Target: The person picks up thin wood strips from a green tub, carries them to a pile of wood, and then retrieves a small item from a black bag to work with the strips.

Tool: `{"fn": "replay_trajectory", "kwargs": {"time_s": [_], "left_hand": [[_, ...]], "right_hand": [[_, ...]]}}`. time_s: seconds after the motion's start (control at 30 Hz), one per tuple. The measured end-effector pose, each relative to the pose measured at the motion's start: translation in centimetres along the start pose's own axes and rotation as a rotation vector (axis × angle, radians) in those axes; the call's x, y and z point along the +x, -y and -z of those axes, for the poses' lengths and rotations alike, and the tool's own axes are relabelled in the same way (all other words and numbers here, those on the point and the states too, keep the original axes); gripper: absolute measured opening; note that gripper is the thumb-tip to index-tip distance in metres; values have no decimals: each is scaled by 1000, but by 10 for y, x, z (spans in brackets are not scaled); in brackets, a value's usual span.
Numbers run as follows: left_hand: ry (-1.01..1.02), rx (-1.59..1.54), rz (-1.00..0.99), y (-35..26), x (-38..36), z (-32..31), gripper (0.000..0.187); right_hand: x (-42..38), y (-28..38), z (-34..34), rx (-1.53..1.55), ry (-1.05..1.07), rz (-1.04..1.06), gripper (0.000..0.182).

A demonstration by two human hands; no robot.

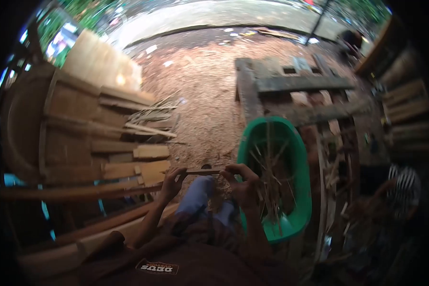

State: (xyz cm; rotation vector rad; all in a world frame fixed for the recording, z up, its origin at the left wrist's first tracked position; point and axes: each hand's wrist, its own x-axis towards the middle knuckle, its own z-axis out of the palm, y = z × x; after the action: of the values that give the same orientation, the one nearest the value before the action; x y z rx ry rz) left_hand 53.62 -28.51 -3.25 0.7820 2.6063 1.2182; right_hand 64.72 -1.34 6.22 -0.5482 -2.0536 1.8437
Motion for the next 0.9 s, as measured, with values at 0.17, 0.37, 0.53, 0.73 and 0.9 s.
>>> {"fn": "replay_trajectory", "kwargs": {"time_s": [0.17,0.37,0.53,0.73,0.9], "left_hand": [[-295,54,174,31,-14,37,17],[-442,-2,284,82,-12,87,17],[-393,-230,284,118,15,119,27],[-565,-232,242,145,60,157,33],[-534,-321,414,175,66,170,38]], "right_hand": [[39,41,-103,77,251,-27,19],[81,74,-209,84,467,38,20],[113,108,-270,-197,571,367,16],[150,99,-326,-242,571,487,14],[189,75,-367,-270,538,488,13]]}}
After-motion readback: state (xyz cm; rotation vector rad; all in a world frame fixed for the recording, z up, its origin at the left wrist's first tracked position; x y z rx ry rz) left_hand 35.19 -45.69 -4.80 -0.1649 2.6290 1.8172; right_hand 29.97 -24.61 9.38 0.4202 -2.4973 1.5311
